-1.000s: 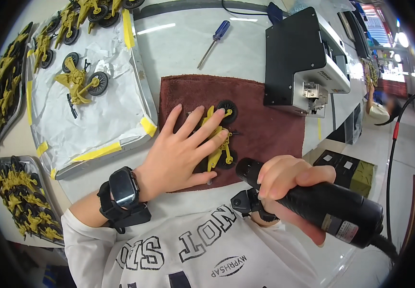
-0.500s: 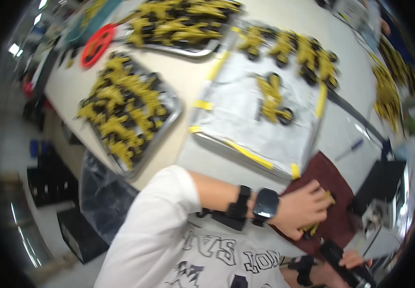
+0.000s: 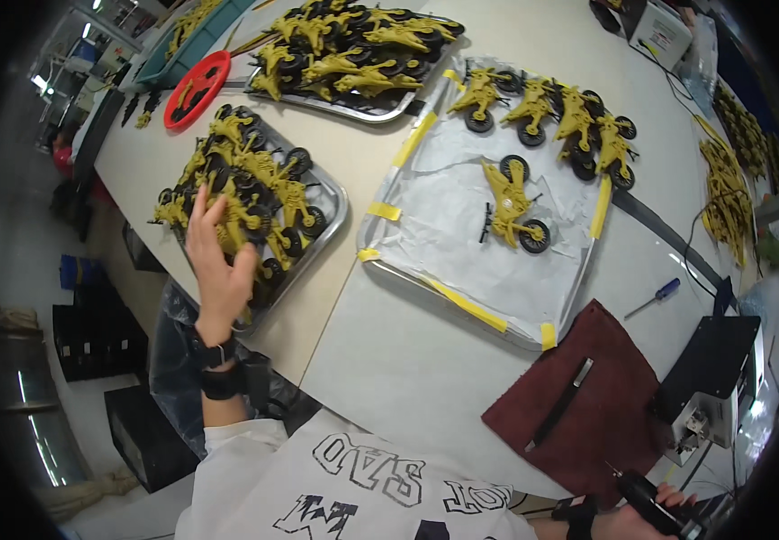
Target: Assembling small yellow toy motorcycle models by attaching components using an electric screwdriver.
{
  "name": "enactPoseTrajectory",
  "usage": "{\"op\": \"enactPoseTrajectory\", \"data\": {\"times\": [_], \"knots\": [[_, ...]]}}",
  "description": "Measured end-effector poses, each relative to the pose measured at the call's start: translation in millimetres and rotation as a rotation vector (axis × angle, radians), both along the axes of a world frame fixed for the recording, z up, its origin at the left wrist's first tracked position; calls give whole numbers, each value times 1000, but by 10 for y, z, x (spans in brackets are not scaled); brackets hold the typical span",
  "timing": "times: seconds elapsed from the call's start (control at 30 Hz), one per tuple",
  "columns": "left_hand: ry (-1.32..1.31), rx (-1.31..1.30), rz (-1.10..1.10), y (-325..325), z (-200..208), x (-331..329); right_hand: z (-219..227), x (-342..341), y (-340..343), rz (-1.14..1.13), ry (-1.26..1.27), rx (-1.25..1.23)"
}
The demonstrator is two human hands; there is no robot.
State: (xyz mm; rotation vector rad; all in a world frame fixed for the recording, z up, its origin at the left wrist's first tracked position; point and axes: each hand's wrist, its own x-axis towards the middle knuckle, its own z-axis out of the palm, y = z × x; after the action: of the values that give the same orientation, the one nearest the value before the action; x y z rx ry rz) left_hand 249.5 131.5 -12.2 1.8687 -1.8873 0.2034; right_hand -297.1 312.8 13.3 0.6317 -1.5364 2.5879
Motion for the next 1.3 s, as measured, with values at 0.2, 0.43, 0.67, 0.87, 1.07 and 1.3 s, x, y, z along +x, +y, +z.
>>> {"op": "enactPoseTrajectory", "data": {"times": [0.2, 0.43, 0.67, 0.87, 1.07, 1.3], "knots": [[23, -162, -201, 12, 541, -615, -222, -126, 248, 165, 6, 149], [-92, 276, -888, -1141, -18, -2077, -193, 222, -54, 19, 179, 239], [26, 365, -913, -1378, -215, -2169, -252, 312, -61, 159, 338, 329], [1223, 500, -931, -880, 200, -2365, -286, 252, -102, 20, 295, 312], [1281, 1303, -810, -292, -55, -2954, -234, 231, -193, -23, 211, 332], [660, 973, -1016, 110, -208, -3265, -271, 201, -162, -56, 170, 321]]}}
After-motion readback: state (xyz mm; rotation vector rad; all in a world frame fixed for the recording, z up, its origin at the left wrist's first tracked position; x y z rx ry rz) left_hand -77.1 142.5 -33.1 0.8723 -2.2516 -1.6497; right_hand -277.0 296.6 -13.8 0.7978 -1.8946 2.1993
